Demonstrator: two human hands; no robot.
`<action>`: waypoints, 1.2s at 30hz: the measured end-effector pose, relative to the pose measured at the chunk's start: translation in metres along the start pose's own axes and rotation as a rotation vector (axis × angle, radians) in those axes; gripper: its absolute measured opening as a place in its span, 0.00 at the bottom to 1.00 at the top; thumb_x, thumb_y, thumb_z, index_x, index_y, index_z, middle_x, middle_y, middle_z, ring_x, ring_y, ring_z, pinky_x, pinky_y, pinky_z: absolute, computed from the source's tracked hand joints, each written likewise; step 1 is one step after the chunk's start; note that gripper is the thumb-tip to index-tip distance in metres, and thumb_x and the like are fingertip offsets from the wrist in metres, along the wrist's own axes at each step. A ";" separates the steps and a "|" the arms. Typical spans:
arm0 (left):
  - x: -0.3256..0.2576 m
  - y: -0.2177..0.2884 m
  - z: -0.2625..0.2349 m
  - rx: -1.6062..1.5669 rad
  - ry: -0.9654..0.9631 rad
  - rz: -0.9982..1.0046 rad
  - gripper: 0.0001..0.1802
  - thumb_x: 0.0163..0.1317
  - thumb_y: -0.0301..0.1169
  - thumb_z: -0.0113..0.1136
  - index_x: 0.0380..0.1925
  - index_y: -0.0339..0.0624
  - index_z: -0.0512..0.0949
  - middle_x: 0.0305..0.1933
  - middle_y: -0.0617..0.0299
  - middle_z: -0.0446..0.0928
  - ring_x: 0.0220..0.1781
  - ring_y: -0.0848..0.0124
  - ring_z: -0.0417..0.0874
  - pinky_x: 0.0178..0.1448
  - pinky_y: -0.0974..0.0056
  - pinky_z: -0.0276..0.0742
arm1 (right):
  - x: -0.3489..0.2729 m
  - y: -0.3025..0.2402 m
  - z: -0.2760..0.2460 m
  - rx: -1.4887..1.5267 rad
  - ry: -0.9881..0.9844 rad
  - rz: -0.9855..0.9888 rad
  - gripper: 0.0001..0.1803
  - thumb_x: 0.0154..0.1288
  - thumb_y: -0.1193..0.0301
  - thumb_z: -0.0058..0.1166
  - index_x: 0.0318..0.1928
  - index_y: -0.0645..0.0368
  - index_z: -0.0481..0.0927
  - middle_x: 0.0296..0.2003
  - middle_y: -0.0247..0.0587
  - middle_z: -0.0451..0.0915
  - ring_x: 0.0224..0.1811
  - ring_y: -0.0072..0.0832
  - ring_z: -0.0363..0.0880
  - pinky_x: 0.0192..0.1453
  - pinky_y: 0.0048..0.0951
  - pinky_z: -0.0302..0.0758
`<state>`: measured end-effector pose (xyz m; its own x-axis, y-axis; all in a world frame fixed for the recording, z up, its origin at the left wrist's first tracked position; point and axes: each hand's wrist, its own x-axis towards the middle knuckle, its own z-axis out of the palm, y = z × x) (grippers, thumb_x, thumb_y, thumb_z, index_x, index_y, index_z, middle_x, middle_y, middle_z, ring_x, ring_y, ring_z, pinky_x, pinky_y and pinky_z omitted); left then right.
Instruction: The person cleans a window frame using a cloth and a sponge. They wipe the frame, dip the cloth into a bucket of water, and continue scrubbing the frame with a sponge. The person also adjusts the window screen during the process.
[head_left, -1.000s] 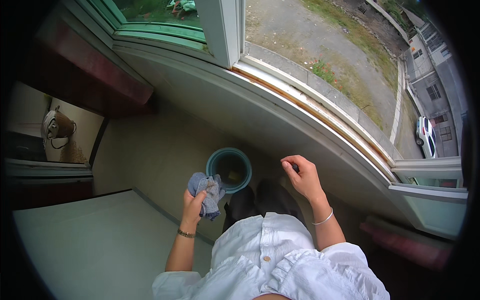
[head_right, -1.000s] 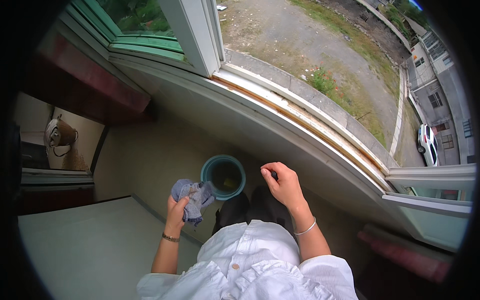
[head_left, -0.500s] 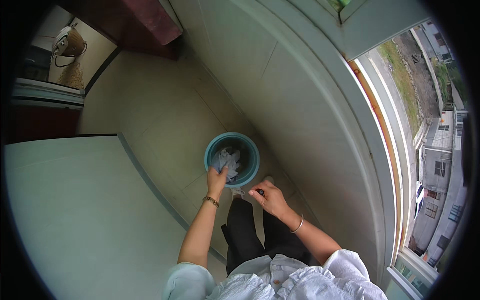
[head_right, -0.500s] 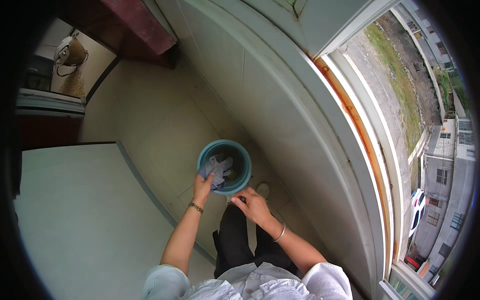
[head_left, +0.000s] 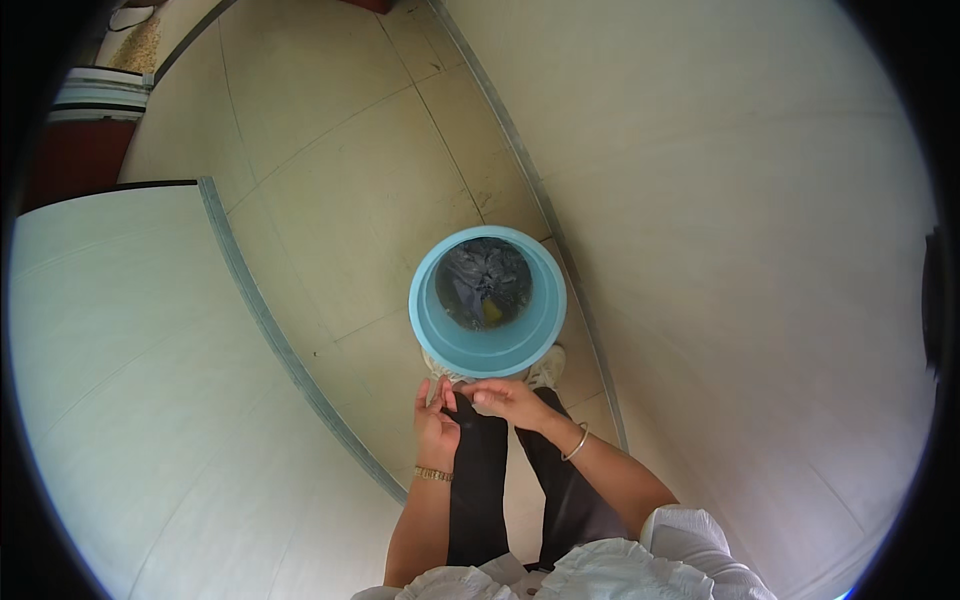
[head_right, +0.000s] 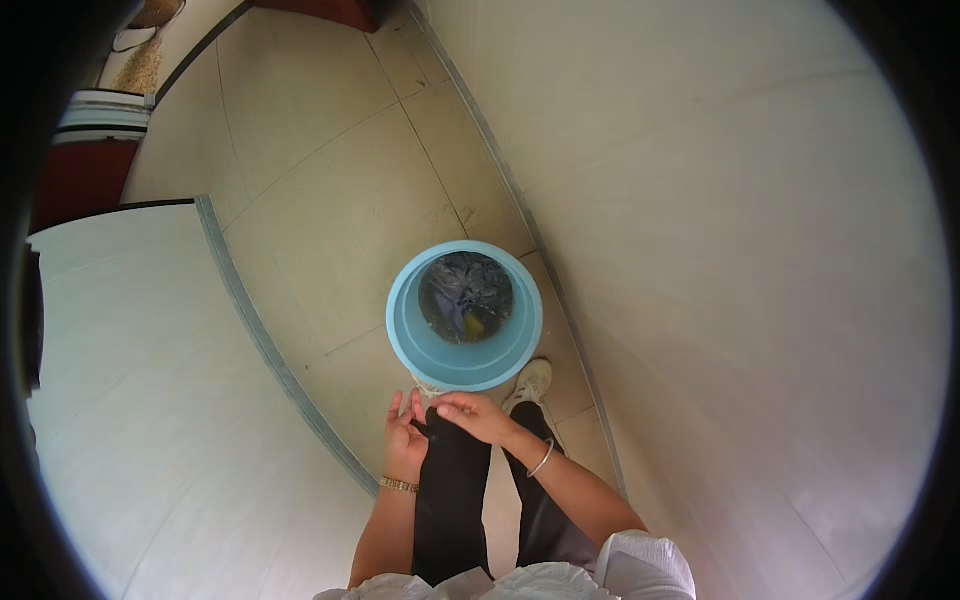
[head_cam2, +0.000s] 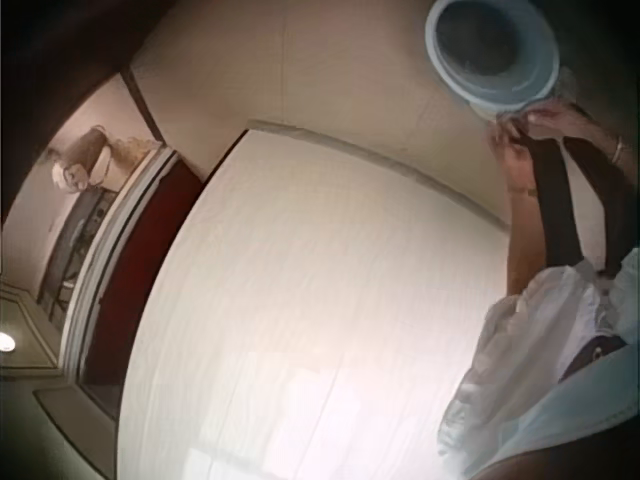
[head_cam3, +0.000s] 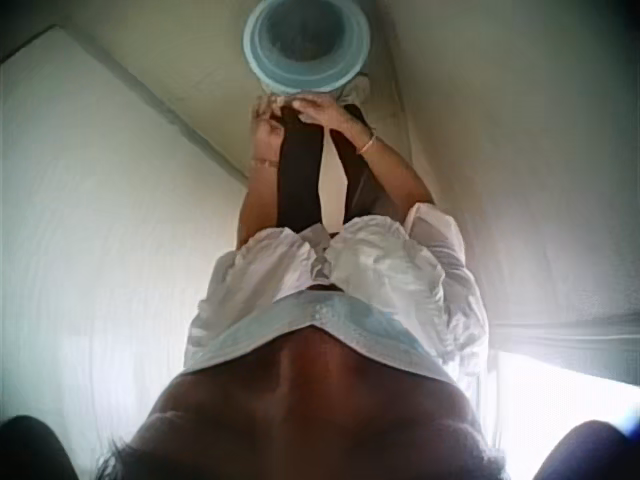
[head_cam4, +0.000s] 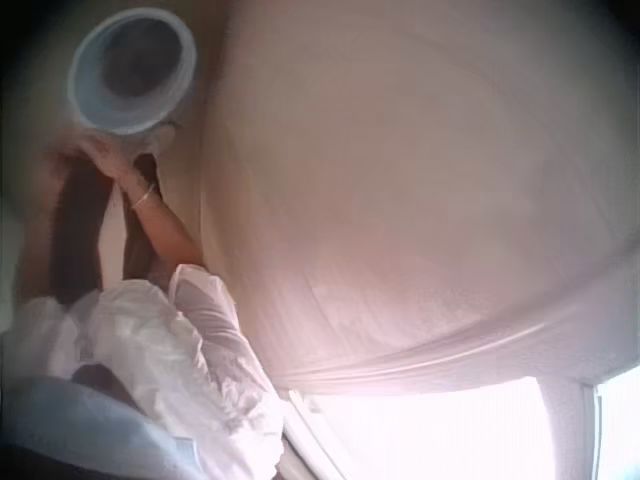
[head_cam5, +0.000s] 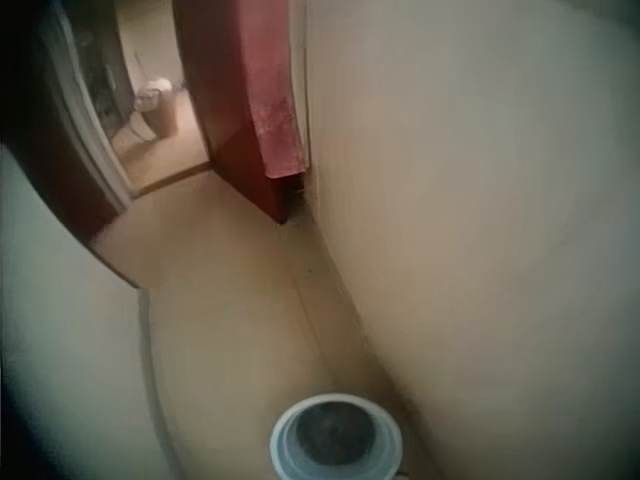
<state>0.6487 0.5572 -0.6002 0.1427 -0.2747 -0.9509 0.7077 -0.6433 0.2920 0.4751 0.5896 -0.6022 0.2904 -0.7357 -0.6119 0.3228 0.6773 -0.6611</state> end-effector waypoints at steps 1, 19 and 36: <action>0.008 0.001 -0.002 0.061 -0.051 0.026 0.21 0.73 0.19 0.44 0.64 0.43 0.62 0.61 0.45 0.73 0.51 0.67 0.81 0.52 0.64 0.80 | 0.030 0.027 -0.022 -0.086 0.203 -0.002 0.18 0.73 0.62 0.56 0.56 0.59 0.81 0.46 0.38 0.84 0.50 0.22 0.79 0.57 0.28 0.74; 0.064 -0.026 -0.036 0.331 -0.204 -0.030 0.15 0.73 0.20 0.42 0.53 0.44 0.74 0.53 0.61 0.80 0.36 0.77 0.77 0.32 0.74 0.69 | 0.221 0.133 -0.133 -1.012 0.255 0.593 0.31 0.56 0.56 0.61 0.55 0.64 0.81 0.57 0.63 0.77 0.60 0.51 0.78 0.62 0.40 0.76; -0.112 0.049 0.012 0.485 -0.342 0.042 0.14 0.72 0.21 0.44 0.53 0.44 0.73 0.53 0.57 0.79 0.35 0.77 0.75 0.31 0.73 0.68 | 0.103 -0.027 -0.029 -0.543 0.580 -0.052 0.19 0.72 0.60 0.52 0.58 0.54 0.72 0.48 0.56 0.82 0.46 0.52 0.83 0.54 0.44 0.78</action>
<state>0.6593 0.5476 -0.4781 -0.1237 -0.4699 -0.8740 0.2978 -0.8578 0.4190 0.4699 0.4958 -0.6596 -0.2766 -0.7475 -0.6039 -0.2046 0.6598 -0.7230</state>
